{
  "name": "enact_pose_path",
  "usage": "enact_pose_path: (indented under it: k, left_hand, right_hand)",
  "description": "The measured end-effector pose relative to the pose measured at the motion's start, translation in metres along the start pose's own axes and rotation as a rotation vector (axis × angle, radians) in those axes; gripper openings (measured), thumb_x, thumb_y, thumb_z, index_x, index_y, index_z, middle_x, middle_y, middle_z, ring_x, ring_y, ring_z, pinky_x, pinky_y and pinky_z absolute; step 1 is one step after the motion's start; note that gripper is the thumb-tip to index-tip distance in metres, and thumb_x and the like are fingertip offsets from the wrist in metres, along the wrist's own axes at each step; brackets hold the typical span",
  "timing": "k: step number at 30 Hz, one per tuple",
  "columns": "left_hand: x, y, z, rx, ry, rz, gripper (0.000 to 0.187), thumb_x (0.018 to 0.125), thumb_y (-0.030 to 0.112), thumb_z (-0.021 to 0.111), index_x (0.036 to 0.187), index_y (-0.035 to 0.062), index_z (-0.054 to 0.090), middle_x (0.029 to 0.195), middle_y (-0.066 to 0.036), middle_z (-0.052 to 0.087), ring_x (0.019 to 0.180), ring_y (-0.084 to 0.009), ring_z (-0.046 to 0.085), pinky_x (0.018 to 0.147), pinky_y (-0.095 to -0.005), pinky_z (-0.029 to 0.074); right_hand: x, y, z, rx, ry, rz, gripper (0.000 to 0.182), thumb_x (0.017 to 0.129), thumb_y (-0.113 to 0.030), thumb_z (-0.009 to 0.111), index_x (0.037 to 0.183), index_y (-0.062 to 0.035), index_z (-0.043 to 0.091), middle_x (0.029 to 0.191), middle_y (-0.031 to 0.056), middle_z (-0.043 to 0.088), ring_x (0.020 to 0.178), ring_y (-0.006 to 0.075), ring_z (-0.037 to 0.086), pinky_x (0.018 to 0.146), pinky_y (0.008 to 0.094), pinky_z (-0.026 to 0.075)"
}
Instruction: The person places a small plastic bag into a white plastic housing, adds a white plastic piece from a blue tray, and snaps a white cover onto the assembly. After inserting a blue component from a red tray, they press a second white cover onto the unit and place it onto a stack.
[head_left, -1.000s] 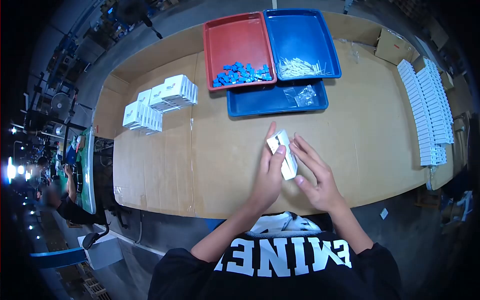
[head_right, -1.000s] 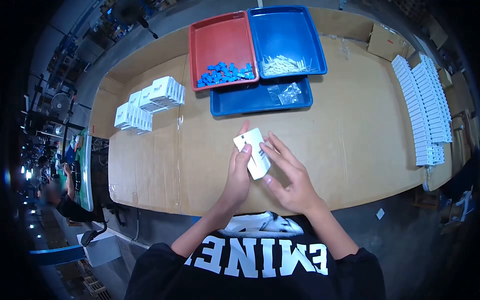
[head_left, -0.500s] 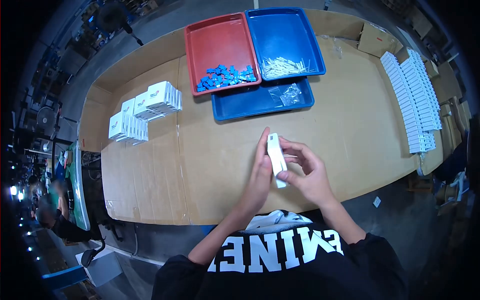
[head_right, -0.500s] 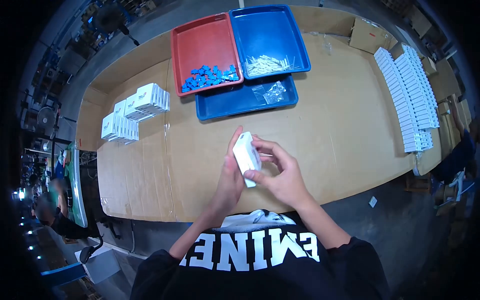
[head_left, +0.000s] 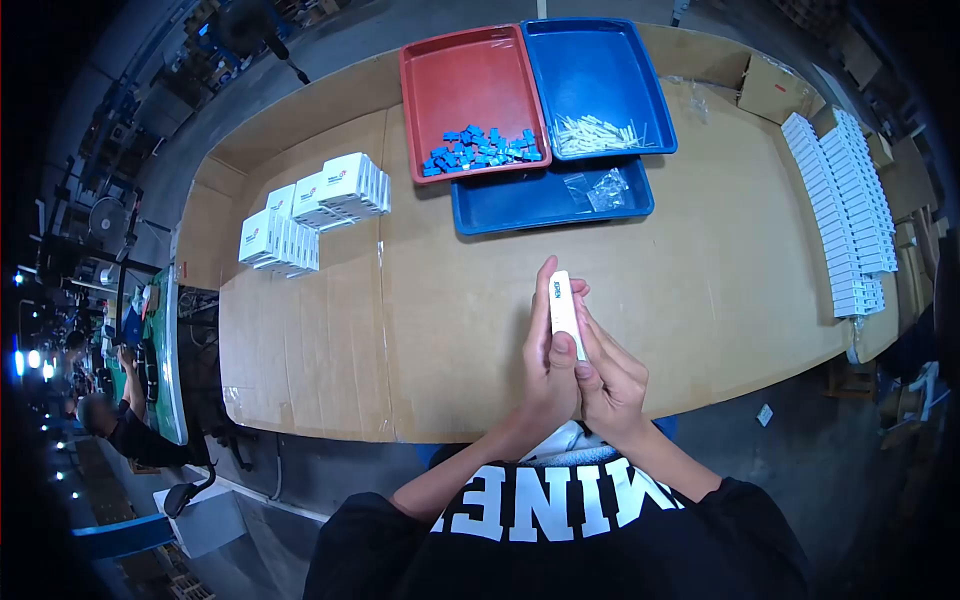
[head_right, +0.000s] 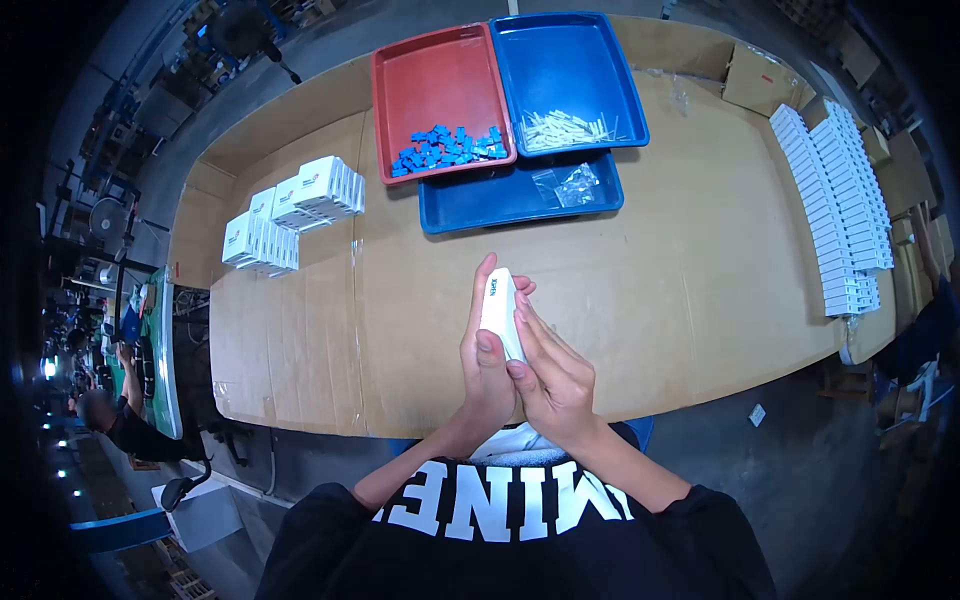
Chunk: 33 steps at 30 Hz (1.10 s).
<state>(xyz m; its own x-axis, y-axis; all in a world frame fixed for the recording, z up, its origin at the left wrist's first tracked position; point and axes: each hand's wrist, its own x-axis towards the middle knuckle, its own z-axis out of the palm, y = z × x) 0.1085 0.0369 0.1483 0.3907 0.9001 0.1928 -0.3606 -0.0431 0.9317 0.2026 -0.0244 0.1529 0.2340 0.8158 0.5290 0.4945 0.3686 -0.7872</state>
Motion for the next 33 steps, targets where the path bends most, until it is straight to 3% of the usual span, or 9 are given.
enact_pose_path:
  k: [7, 11, 13, 15, 18, 20, 25, 29, 33]
  left_hand:
    - [-0.009, -0.002, -0.005, -0.049, 0.030, -0.058, 0.101, 0.099, 0.075, 0.043, 0.161, -0.0020, 0.022, 0.132, -0.015, 0.049, 0.125, -0.0222, 0.048, 0.108, -0.0349, 0.038]
    - [0.002, 0.006, -0.017, 0.027, 0.065, -0.085, 0.109, 0.093, 0.083, 0.041, 0.161, -0.0013, 0.023, 0.132, -0.015, 0.050, 0.128, -0.0236, 0.046, 0.110, -0.0390, 0.037]
    - [0.004, 0.009, -0.024, 0.048, 0.049, -0.115, 0.112, 0.092, 0.083, 0.042, 0.161, -0.0034, 0.022, 0.135, -0.018, 0.050, 0.130, -0.0270, 0.045, 0.112, -0.0424, 0.034]
    - [0.004, 0.002, -0.034, 0.357, -0.030, 0.015, 0.124, 0.084, 0.092, 0.043, 0.163, -0.0003, 0.016, 0.140, -0.018, 0.047, 0.123, -0.0252, 0.051, 0.104, -0.0400, 0.042]
    - [0.000, -0.008, -0.031, 0.367, -0.056, 0.098, 0.115, 0.091, 0.077, 0.051, 0.161, -0.0064, 0.015, 0.143, -0.024, 0.043, 0.128, -0.0317, 0.047, 0.110, -0.0444, 0.037]
    - [0.000, -0.012, -0.033, 0.431, -0.092, 0.242, 0.109, 0.093, 0.065, 0.060, 0.159, -0.0105, 0.016, 0.143, -0.028, 0.040, 0.130, -0.0374, 0.045, 0.111, -0.0473, 0.036]
    - [-0.002, -0.008, -0.032, 0.462, -0.028, 0.154, 0.098, 0.094, 0.064, 0.059, 0.151, -0.0111, 0.031, 0.137, -0.026, 0.045, 0.124, -0.0368, 0.050, 0.105, -0.0458, 0.041]
    - [-0.001, -0.011, -0.034, 0.647, -0.004, 0.279, 0.086, 0.095, 0.063, 0.057, 0.138, -0.0106, 0.043, 0.130, -0.025, 0.048, 0.114, -0.0339, 0.055, 0.097, -0.0445, 0.046]
    - [-0.001, -0.019, -0.037, 0.530, 0.055, 0.255, 0.084, 0.097, 0.062, 0.055, 0.137, -0.0109, 0.045, 0.127, -0.024, 0.050, 0.110, -0.0310, 0.056, 0.093, -0.0424, 0.047]
  right_hand:
    - [-0.012, -0.009, 0.006, 0.137, 0.017, 0.167, 0.040, 0.104, -0.010, 0.059, 0.137, 0.0121, 0.058, 0.139, 0.0326, 0.059, 0.131, 0.0420, 0.059, 0.108, 0.0417, 0.049]
    - [-0.004, 0.002, 0.011, 0.260, -0.090, 0.179, 0.047, 0.104, -0.013, 0.061, 0.145, 0.0082, 0.052, 0.153, 0.0256, 0.051, 0.143, 0.0355, 0.050, 0.115, 0.0405, 0.043]
    - [0.002, -0.002, 0.009, 0.595, 0.060, 0.477, 0.056, 0.103, -0.019, 0.064, 0.152, 0.0028, 0.046, 0.153, 0.0217, 0.050, 0.143, 0.0320, 0.049, 0.115, 0.0405, 0.042]
    - [0.011, 0.003, 0.001, 0.594, 0.042, 0.628, 0.063, 0.103, -0.025, 0.065, 0.155, -0.0002, 0.041, 0.152, 0.0178, 0.052, 0.140, 0.0279, 0.051, 0.112, 0.0402, 0.044]
    - [0.019, -0.005, -0.010, 0.894, -0.154, 1.025, 0.058, 0.106, -0.027, 0.061, 0.153, 0.0013, 0.041, 0.137, 0.0140, 0.061, 0.123, 0.0194, 0.061, 0.101, 0.0336, 0.049]
    - [0.018, -0.012, -0.007, 0.863, -0.144, 0.992, 0.060, 0.106, -0.027, 0.061, 0.154, -0.0001, 0.039, 0.134, 0.0140, 0.062, 0.119, 0.0181, 0.062, 0.100, 0.0326, 0.049]
    - [0.004, -0.012, 0.015, 0.854, -0.065, 0.910, 0.064, 0.106, -0.027, 0.061, 0.157, -0.0032, 0.031, 0.132, 0.0148, 0.063, 0.114, 0.0149, 0.063, 0.098, 0.0291, 0.050]
    - [0.002, -0.006, 0.025, 0.921, 0.005, 0.890, 0.059, 0.106, -0.027, 0.060, 0.154, 0.0006, 0.040, 0.135, 0.0145, 0.062, 0.117, 0.0138, 0.061, 0.099, 0.0273, 0.048]
    - [-0.006, -0.003, 0.035, 0.856, 0.019, 0.838, 0.054, 0.108, -0.024, 0.057, 0.152, 0.0038, 0.046, 0.139, 0.0146, 0.061, 0.121, 0.0136, 0.059, 0.101, 0.0268, 0.047]
